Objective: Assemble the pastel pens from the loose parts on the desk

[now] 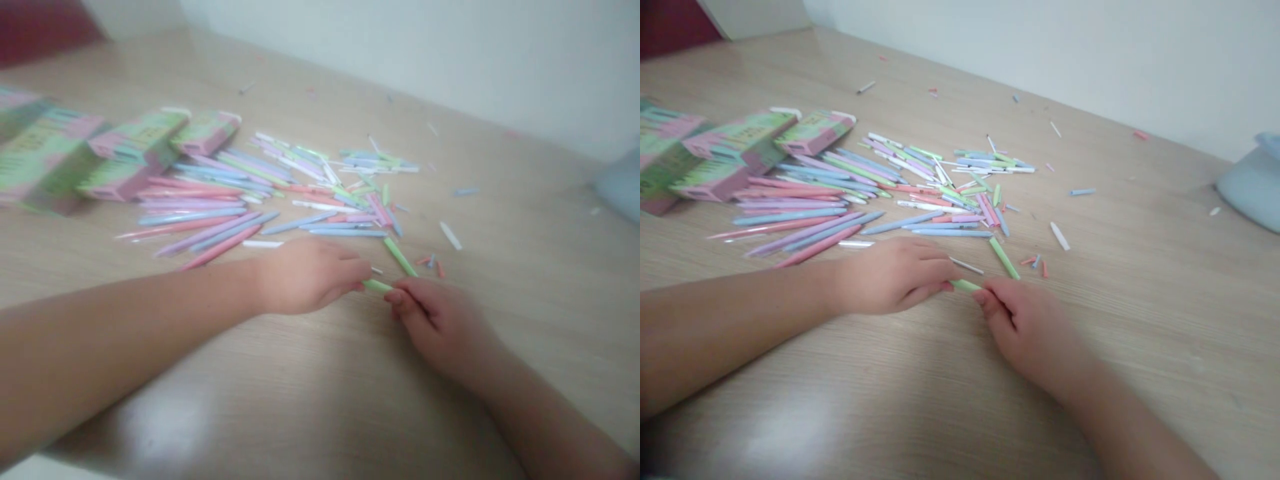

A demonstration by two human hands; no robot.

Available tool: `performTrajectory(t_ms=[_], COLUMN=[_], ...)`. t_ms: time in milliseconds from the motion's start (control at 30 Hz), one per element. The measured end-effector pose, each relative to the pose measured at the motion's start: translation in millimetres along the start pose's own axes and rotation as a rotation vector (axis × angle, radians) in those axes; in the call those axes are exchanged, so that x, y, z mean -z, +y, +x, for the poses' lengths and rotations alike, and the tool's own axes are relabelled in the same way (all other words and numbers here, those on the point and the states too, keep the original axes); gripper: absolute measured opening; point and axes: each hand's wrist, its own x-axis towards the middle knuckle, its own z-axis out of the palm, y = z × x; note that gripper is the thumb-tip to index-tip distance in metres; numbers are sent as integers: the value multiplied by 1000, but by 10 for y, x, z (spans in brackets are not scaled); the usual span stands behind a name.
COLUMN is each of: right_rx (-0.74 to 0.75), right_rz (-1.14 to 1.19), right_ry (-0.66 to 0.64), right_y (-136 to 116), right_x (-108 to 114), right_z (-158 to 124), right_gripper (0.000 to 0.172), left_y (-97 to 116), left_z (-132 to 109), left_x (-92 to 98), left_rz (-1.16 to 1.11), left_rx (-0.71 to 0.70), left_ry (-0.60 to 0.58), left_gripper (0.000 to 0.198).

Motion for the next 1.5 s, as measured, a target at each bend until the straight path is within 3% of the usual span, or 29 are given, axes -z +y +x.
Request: performTrajectory(t_ms=[100,200,267,333,433,500,567,767,900,1000,1067,1133,1233,1333,1400,1500], right_rx=[-110,-64,-25,-30,-48,-58,-74,-86,-107,-111,-111,-141,-245,-263,-175,0], right_rz=[148,108,53,31,47,69,91,123,140,158,154,131,106,81,38,-28], right_ry=[-32,25,33,34,39,24,8,-19,-12,-20,15,111,253,359,413,385], right_y=[-1,26,47,64,66,53,37,22,16,16,39,90,201,281,282,188], right_x=[-34,-86,-101,-94,-75,-81,-107,-172,-175,-172,-150,-106,-15,61,93,123], right_z=[-5,-22,-28,-25,-14,-16,-30,-70,-59,-52,-46,-32,-1,27,51,164], right_gripper=[45,27,25,29,33,34,35,34,35,35,33,33,37,36,31,26], left_y=[-13,-23,-25,-22,-9,1,6,-24,-49,-34,1,58,174,275,295,244], left_z=[-4,-16,-13,7,58,89,107,100,101,128,151,162,138,81,49,24], left_x=[0,-3,-8,-7,26,67,102,99,99,87,44,-20,-95,-95,-77,-87], left_rz=[20,-83,-270,-590,-1251,-1641,-1865,-1987,-2047,-1990,-1746,-1347,-1141,-939,-764,-301], left_rx=[-15,3,77,261,535,605,646,698,695,675,679,678,644,517,380,86], left_ry=[4,4,38,136,256,225,174,114,139,170,195,219,170,115,100,81], left_gripper=[29,27,23,20,21,28,37,32,50,59,58,55,37,20,12,20])
